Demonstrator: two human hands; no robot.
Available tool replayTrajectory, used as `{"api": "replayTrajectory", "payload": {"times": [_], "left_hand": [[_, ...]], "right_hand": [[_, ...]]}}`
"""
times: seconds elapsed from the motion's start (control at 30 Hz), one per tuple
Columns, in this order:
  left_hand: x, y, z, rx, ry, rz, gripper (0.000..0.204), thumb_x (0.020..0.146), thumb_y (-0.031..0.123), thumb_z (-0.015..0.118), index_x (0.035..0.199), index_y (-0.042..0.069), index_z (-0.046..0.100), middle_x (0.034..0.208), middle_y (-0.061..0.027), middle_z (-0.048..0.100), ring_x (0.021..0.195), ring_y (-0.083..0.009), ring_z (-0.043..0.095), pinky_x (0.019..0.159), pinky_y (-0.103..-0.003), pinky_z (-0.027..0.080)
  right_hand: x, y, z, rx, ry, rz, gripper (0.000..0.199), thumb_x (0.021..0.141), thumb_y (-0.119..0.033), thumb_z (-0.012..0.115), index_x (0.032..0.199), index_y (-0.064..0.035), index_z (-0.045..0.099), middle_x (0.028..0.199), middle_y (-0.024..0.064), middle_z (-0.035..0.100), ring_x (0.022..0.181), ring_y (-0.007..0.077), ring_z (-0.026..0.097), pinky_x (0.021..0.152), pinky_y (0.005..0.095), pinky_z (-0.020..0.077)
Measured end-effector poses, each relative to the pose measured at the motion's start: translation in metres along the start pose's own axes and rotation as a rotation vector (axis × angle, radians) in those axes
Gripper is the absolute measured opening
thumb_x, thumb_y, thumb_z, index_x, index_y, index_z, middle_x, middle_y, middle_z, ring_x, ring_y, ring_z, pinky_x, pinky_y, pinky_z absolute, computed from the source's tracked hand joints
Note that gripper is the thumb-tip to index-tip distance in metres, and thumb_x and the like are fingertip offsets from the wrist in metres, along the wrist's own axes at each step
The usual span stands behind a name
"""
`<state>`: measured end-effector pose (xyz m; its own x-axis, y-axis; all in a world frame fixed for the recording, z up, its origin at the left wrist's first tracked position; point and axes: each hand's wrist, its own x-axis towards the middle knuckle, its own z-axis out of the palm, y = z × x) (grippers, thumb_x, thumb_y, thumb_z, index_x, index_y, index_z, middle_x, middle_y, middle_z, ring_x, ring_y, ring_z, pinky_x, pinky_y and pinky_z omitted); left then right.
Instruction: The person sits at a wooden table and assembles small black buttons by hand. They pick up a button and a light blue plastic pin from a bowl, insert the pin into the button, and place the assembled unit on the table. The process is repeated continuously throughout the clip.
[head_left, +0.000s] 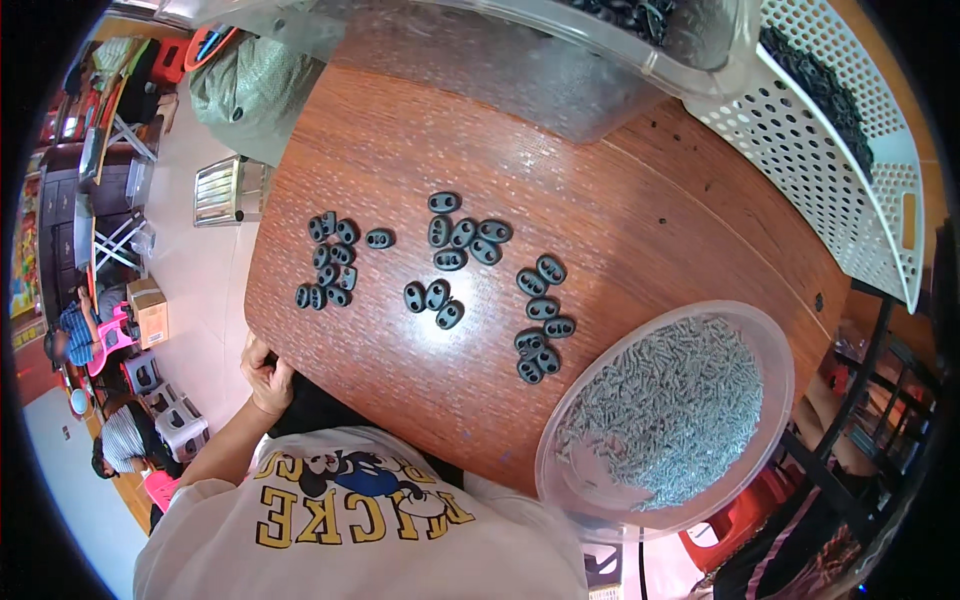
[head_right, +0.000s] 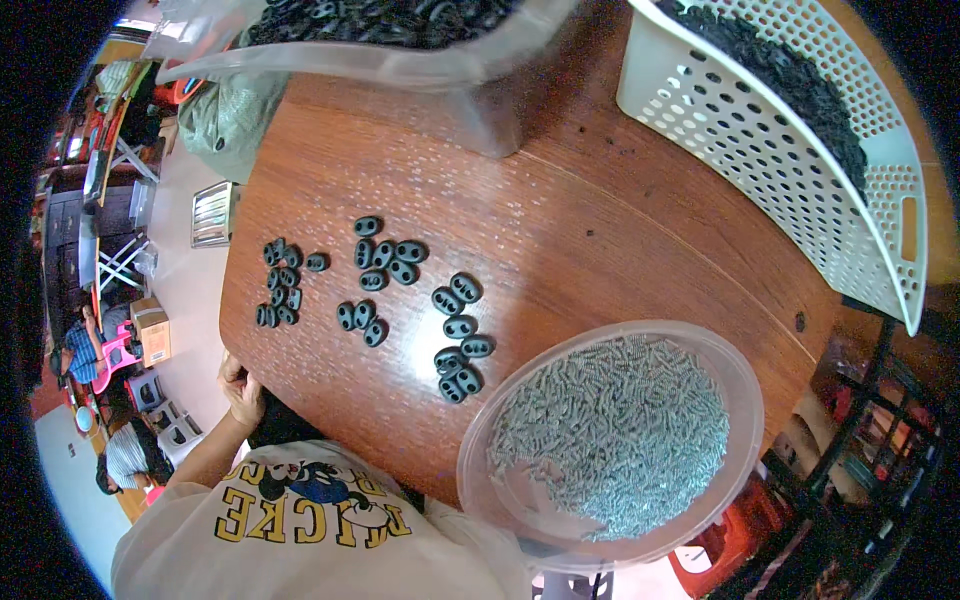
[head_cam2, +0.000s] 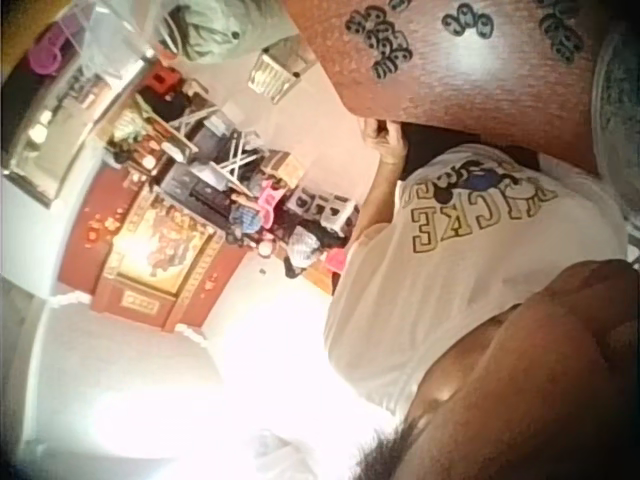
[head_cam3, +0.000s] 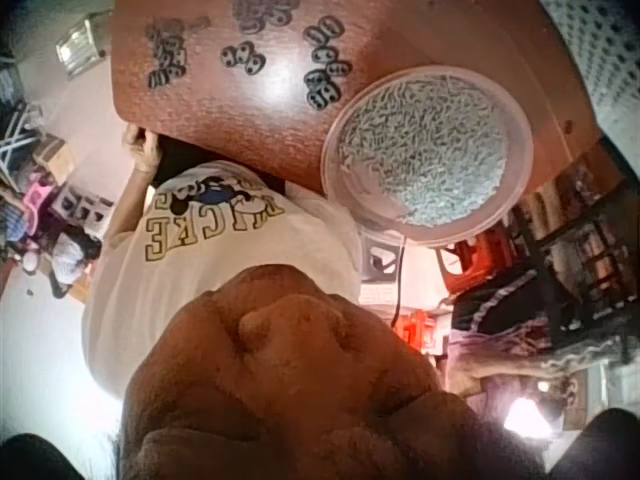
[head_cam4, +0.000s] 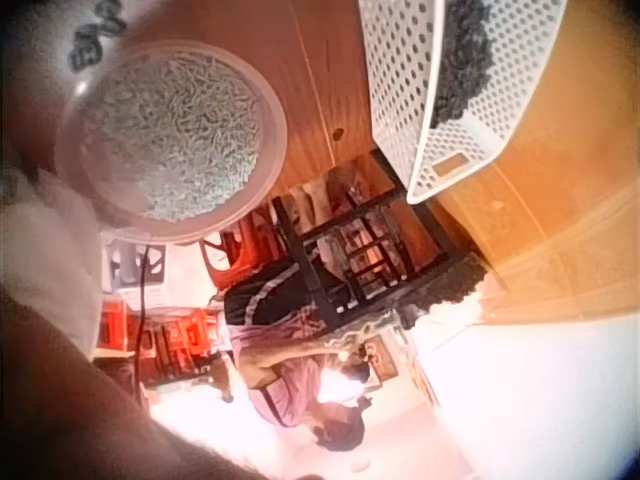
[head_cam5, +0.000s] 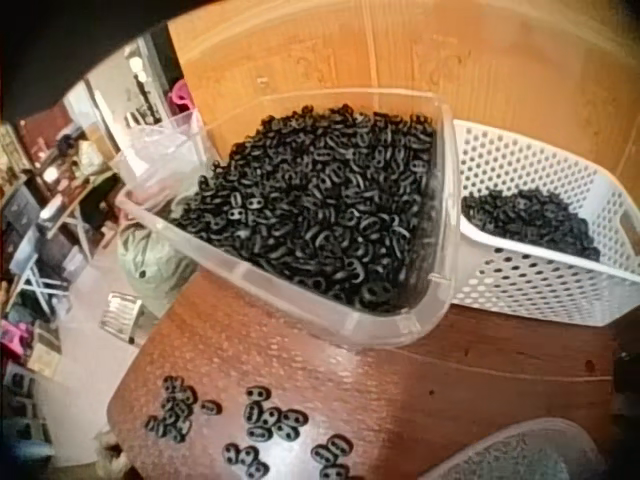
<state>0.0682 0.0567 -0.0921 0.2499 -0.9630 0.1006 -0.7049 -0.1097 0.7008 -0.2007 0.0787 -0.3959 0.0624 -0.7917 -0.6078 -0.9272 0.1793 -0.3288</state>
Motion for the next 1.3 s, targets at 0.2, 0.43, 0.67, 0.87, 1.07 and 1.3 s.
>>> {"api": "replayTrajectory", "payload": {"times": [0.2, 0.43, 0.67, 0.87, 1.07, 1.3], "left_hand": [[-0.005, -0.003, -0.003, -0.036, 0.004, 0.043, 0.010, 0.071, 0.004, 0.061, 0.080, -0.001, 0.060, 0.074, -0.0084, 0.049, 0.066, -0.0192, 0.047, 0.060, -0.030, 0.038], [0.007, 0.016, -0.006, -0.109, 0.046, 0.220, 0.010, 0.071, 0.002, 0.065, 0.069, 0.001, 0.055, 0.064, -0.0089, 0.046, 0.054, -0.0208, 0.044, 0.049, -0.032, 0.035], [0.009, 0.013, 0.000, -0.206, 0.077, 0.269, 0.010, 0.071, 0.001, 0.065, 0.069, 0.001, 0.056, 0.068, -0.0090, 0.052, 0.055, -0.0208, 0.048, 0.051, -0.032, 0.039], [0.008, 0.014, -0.004, -0.213, 0.071, 0.286, 0.010, 0.072, 0.003, 0.066, 0.069, 0.001, 0.057, 0.068, -0.0085, 0.052, 0.055, -0.0209, 0.048, 0.052, -0.033, 0.039], [0.008, 0.018, -0.008, -0.261, 0.069, 0.300, 0.009, 0.070, 0.003, 0.067, 0.068, 0.002, 0.058, 0.068, -0.0079, 0.054, 0.055, -0.0211, 0.049, 0.053, -0.033, 0.040], [0.009, 0.011, -0.013, -0.251, 0.047, 0.256, 0.010, 0.071, 0.005, 0.066, 0.068, 0.003, 0.057, 0.068, -0.0083, 0.053, 0.056, -0.0219, 0.049, 0.054, -0.034, 0.040]], "right_hand": [[-0.002, -0.013, -0.019, 0.009, 0.089, -0.002, 0.026, 0.084, -0.019, 0.050, 0.099, -0.0017, 0.064, 0.098, 0.0167, 0.063, 0.092, 0.0299, 0.059, 0.086, 0.0416, 0.0409], [-0.019, -0.028, -0.082, 0.054, 0.270, 0.067, 0.027, 0.084, -0.019, 0.050, 0.100, -0.0022, 0.064, 0.099, 0.0169, 0.063, 0.094, 0.0301, 0.059, 0.088, 0.0420, 0.0403], [-0.158, -0.065, -0.153, -0.071, 0.148, -0.334, 0.027, 0.084, -0.019, 0.049, 0.101, -0.0026, 0.064, 0.101, 0.0171, 0.063, 0.096, 0.0303, 0.059, 0.089, 0.0424, 0.0398], [-0.252, -0.134, -0.393, 0.586, 0.124, -0.490, 0.017, 0.081, -0.015, 0.061, 0.093, -0.0039, 0.065, 0.083, 0.0058, 0.066, 0.072, 0.0153, 0.062, 0.065, 0.0278, 0.0482], [-0.174, -0.118, -0.522, 0.670, 1.185, -0.340, 0.052, 0.089, -0.021, 0.057, 0.129, 0.0073, 0.039, 0.098, 0.0193, 0.062, 0.086, 0.0236, 0.060, 0.080, 0.0322, 0.0454], [-0.192, -0.193, -0.394, 0.507, 0.737, -0.449, 0.028, 0.083, -0.016, 0.063, 0.106, 0.0005, 0.062, 0.106, 0.0183, 0.063, 0.094, 0.0271, 0.063, 0.078, 0.0312, 0.0479]]}}
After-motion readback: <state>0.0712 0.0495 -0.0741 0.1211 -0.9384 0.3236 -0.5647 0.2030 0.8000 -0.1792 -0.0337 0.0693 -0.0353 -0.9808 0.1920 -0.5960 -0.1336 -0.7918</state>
